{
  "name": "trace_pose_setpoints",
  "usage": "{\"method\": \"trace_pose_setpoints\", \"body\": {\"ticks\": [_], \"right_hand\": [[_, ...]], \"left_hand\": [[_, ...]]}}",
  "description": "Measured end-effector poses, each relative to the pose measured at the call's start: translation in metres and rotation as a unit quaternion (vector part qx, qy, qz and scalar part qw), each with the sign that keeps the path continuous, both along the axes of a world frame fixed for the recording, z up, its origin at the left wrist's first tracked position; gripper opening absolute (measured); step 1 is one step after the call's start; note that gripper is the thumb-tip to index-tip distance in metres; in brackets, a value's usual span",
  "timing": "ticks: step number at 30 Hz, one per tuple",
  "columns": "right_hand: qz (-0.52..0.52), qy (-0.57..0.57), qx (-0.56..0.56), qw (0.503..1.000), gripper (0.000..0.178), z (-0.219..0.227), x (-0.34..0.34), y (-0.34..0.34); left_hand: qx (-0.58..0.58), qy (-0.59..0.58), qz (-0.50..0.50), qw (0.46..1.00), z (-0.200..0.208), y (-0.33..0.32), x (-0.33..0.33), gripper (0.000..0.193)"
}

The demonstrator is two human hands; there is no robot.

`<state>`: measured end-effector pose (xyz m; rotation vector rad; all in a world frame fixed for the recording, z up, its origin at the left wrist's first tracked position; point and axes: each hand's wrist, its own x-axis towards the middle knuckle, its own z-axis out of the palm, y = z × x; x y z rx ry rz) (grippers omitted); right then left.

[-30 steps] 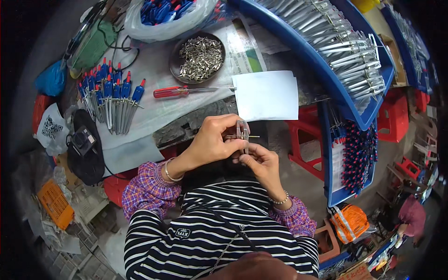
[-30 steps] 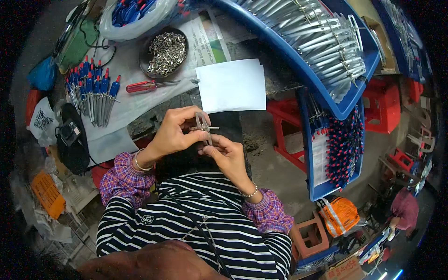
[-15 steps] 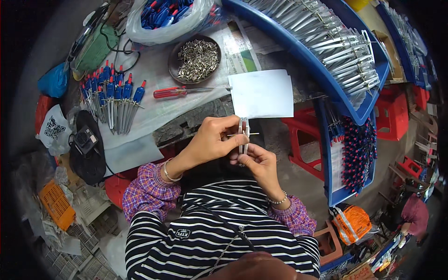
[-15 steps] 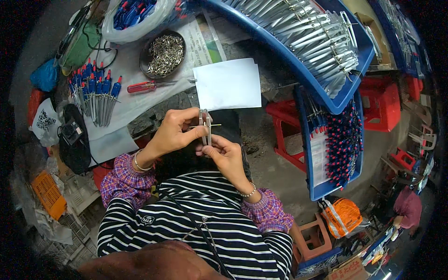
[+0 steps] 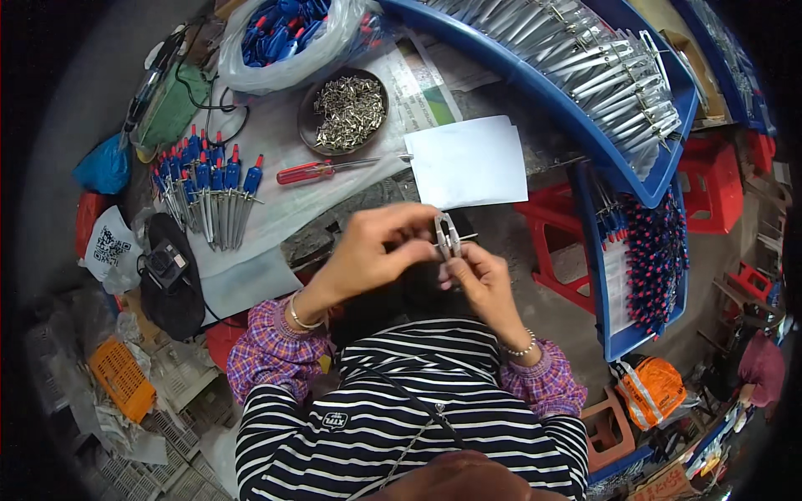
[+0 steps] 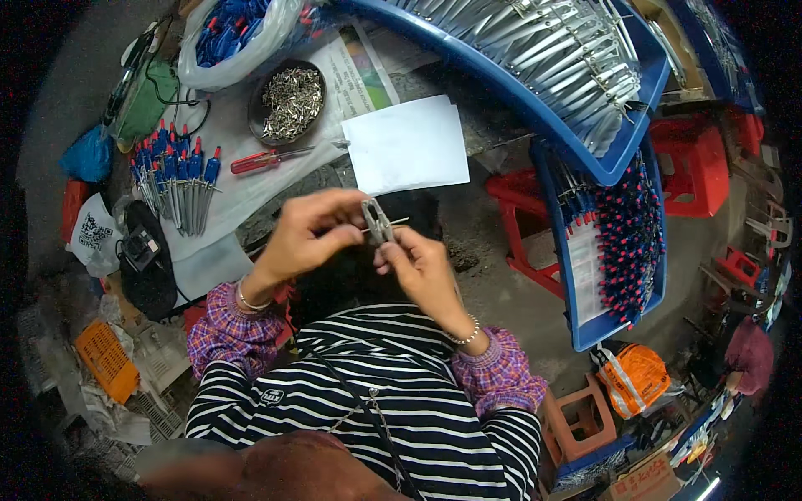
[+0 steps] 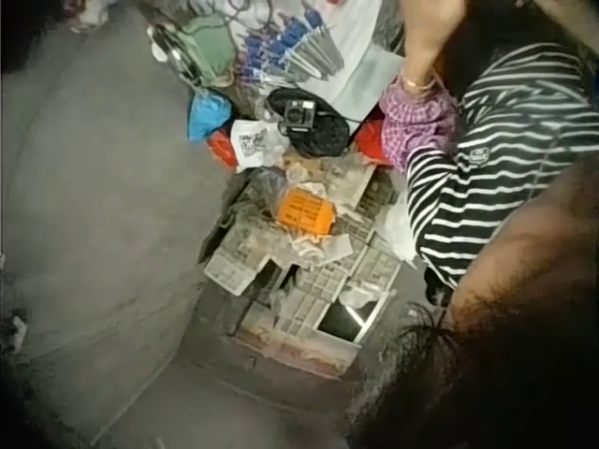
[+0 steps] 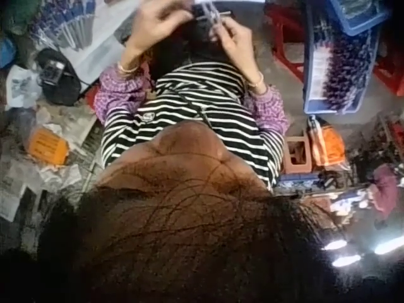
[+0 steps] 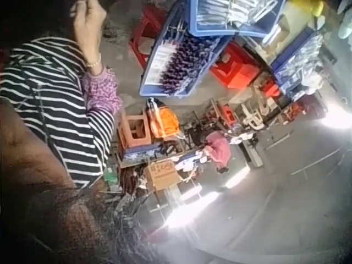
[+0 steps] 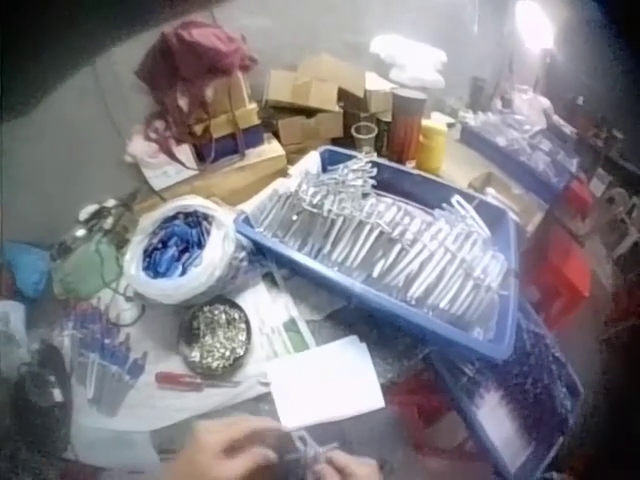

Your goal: The recorder is manually assembling small plastic housings with metal pins and red components at a factory workstation.

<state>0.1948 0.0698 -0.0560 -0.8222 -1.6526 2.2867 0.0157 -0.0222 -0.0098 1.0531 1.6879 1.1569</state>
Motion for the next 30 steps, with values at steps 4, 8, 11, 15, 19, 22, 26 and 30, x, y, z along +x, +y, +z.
{"method": "trace_pose_setpoints", "body": {"ticks": [4,8,11,15,19,22,26,30], "right_hand": [[-0.031,-0.039,0.341,0.939,0.005,0.004,-0.003,0.027],[-0.026,-0.022,0.453,0.891,0.011,0.008,-0.009,0.039],[0.008,-0.056,0.501,0.863,0.015,0.010,-0.011,0.043],[0.033,-0.079,0.533,0.842,0.016,0.011,-0.010,0.041],[0.050,-0.101,0.536,0.837,0.013,0.011,-0.009,0.039],[0.054,-0.102,0.542,0.832,0.011,0.012,-0.010,0.038],[0.058,-0.103,0.545,0.830,0.011,0.012,-0.009,0.037],[0.079,-0.113,0.564,0.814,0.020,0.013,-0.012,0.036]], "left_hand": [[0.020,0.275,0.087,0.957,0.015,-0.015,-0.039,0.028],[-0.018,0.523,0.094,0.847,0.007,-0.030,-0.060,0.034],[-0.055,0.562,0.073,0.822,0.007,-0.029,-0.059,0.036],[-0.160,0.549,0.046,0.819,0.008,-0.027,-0.061,0.033],[-0.147,0.550,0.028,0.821,0.014,-0.027,-0.068,0.030],[-0.081,0.299,0.093,0.946,0.036,-0.037,-0.073,0.027],[0.165,-0.004,0.095,0.982,0.052,0.002,-0.038,0.030],[0.166,0.026,-0.008,0.986,0.040,0.026,-0.020,0.015]]}}
